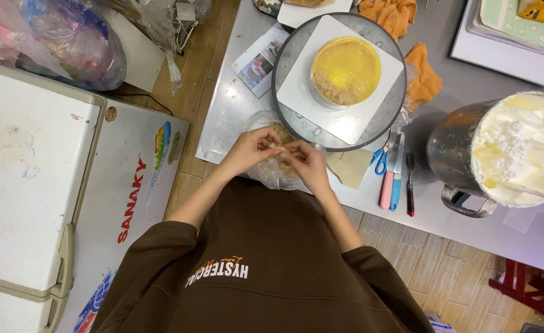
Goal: The person pipes yellow filling in a spiral onto a cake layer, spreads the filling with a spatula, and then presses shredded coconut into the side of the cake by hand.
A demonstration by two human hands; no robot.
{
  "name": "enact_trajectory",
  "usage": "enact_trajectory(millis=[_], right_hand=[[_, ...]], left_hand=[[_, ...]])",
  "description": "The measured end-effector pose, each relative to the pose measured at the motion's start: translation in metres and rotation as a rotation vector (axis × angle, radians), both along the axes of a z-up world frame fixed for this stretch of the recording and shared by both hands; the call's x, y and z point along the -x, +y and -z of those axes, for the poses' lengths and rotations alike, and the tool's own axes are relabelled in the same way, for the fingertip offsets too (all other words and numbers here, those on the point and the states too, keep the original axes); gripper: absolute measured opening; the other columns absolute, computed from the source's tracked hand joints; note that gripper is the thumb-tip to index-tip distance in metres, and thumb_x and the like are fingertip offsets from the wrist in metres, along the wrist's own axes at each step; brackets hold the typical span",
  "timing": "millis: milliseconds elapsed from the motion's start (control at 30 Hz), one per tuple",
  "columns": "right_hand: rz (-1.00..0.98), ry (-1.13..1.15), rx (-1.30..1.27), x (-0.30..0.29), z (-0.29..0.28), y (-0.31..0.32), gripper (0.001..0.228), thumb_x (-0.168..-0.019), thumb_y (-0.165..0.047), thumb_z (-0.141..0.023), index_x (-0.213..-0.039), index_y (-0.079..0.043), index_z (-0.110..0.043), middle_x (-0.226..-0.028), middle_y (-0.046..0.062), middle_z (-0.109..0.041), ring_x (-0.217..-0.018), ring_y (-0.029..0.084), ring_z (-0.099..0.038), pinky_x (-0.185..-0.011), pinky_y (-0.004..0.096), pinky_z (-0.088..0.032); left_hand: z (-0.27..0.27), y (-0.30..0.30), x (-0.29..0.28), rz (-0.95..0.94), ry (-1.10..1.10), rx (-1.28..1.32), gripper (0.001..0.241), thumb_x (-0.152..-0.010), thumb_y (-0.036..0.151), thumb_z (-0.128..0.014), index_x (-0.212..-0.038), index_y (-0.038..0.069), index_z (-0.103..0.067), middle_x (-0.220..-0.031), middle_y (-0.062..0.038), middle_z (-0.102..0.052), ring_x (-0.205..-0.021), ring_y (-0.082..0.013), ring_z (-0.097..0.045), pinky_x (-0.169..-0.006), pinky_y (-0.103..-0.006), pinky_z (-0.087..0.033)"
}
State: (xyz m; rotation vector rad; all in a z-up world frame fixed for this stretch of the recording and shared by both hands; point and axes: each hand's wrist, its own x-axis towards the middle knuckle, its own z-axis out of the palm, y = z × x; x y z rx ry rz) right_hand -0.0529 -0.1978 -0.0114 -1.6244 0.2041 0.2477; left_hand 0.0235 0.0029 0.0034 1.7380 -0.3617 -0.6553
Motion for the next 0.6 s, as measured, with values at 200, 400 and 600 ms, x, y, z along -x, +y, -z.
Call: enact_trajectory(millis=[200, 400, 600], right_hand=[[0.067, -0.026, -0.040, 0.003, -0.013, -0.028, 0.015, -0.095, -0.006, -0.074, -0.107, 0.002, -0.071, -0.091, 0.006, -0.076, -0.081, 0.010, -0.072, -0.073, 0.024, -0.059], [0.088, -0.257, 0.315, -0.033, -0.062, -0.095, 0.013, -0.090, -0.003, -0.078, -0.102, -0.001, -0.072, -0.095, 0.004, -0.076, -0.086, 0.009, -0.070, -0.078, 0.024, -0.057], [0.060, -0.470, 0.591, -0.088, -0.103, -0.164, 0.015, -0.090, -0.005, -0.083, -0.102, 0.000, -0.075, -0.101, 0.008, -0.068, -0.086, 0.016, -0.066, -0.078, 0.029, -0.054]], left_hand=[[-0.014, -0.008, -0.005, -0.052, -0.054, 0.163, 0.019, -0.087, 0.011, -0.081, -0.101, 0.003, -0.071, -0.094, -0.002, -0.074, -0.083, -0.0076, -0.069, -0.073, -0.0248, -0.056], [-0.050, -0.077, -0.024, -0.037, -0.093, 0.236, 0.014, -0.089, 0.011, -0.080, -0.100, 0.004, -0.074, -0.093, -0.003, -0.076, -0.083, -0.0083, -0.073, -0.072, -0.0231, -0.059], [-0.062, -0.159, -0.071, 0.009, -0.339, 0.347, 0.015, -0.091, 0.010, -0.076, -0.104, 0.003, -0.072, -0.102, -0.004, -0.071, -0.091, -0.0133, -0.076, -0.080, -0.0259, -0.063]])
